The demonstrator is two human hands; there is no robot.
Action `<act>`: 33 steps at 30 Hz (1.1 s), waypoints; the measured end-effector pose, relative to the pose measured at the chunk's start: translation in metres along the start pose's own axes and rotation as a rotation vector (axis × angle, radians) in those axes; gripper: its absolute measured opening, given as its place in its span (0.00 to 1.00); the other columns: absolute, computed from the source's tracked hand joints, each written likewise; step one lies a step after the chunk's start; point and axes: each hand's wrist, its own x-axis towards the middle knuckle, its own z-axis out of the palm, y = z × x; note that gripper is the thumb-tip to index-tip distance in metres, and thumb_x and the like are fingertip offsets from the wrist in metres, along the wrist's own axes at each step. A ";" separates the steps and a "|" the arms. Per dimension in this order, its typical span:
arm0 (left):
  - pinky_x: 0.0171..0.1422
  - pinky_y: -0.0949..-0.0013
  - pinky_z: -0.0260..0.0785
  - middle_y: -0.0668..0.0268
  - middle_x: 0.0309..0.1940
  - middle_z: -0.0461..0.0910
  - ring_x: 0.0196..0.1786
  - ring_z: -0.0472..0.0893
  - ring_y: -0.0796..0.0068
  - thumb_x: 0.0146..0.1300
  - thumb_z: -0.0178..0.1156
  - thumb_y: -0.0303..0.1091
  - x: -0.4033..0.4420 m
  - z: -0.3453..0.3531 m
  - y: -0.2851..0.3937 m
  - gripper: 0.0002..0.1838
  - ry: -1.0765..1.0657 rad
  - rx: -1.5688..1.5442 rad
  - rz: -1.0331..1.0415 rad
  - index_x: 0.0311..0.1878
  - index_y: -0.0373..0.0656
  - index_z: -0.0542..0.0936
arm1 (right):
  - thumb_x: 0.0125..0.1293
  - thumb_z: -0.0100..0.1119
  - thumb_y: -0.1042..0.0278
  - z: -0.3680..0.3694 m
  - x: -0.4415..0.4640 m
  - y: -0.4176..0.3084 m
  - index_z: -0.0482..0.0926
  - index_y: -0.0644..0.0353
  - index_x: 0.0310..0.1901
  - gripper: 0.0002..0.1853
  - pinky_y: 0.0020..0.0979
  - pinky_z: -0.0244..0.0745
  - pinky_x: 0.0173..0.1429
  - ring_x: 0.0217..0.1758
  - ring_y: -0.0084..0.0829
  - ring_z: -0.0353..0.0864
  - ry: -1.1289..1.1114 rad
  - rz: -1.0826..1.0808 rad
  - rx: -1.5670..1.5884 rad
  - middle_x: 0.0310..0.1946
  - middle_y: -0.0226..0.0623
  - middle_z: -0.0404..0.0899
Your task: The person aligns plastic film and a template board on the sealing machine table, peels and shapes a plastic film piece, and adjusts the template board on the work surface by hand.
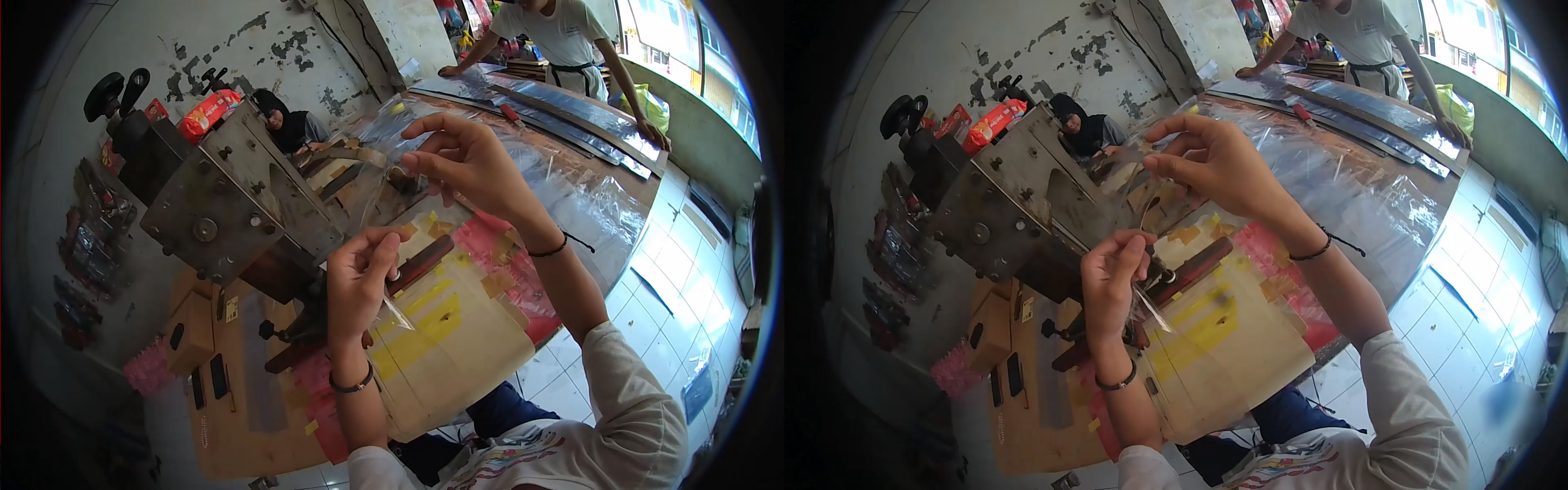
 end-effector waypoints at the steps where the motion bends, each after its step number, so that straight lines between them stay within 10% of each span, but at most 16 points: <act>1: 0.34 0.81 0.59 0.76 0.24 0.72 0.29 0.68 0.89 0.74 0.55 0.31 0.001 -0.001 0.003 0.10 0.006 0.022 0.001 0.45 0.34 0.82 | 0.68 0.69 0.65 0.002 0.003 0.000 0.76 0.64 0.60 0.23 0.18 0.74 0.27 0.29 0.14 0.81 -0.005 -0.010 -0.008 0.33 0.30 0.86; 16: 0.32 0.80 0.53 0.71 0.25 0.72 0.28 0.65 0.87 0.69 0.47 0.28 0.006 -0.004 -0.006 0.22 0.160 0.045 0.151 0.66 0.39 0.67 | 0.68 0.67 0.68 -0.005 0.012 0.015 0.73 0.65 0.66 0.27 0.23 0.81 0.37 0.37 0.18 0.85 -0.251 0.053 -0.062 0.40 0.35 0.88; 33: 0.30 0.79 0.51 0.76 0.20 0.68 0.24 0.61 0.89 0.75 0.55 0.36 0.005 -0.006 0.002 0.12 0.359 0.136 0.140 0.52 0.38 0.78 | 0.67 0.66 0.66 0.004 0.034 0.013 0.81 0.65 0.49 0.13 0.20 0.79 0.33 0.29 0.18 0.84 -0.306 0.003 -0.039 0.36 0.32 0.88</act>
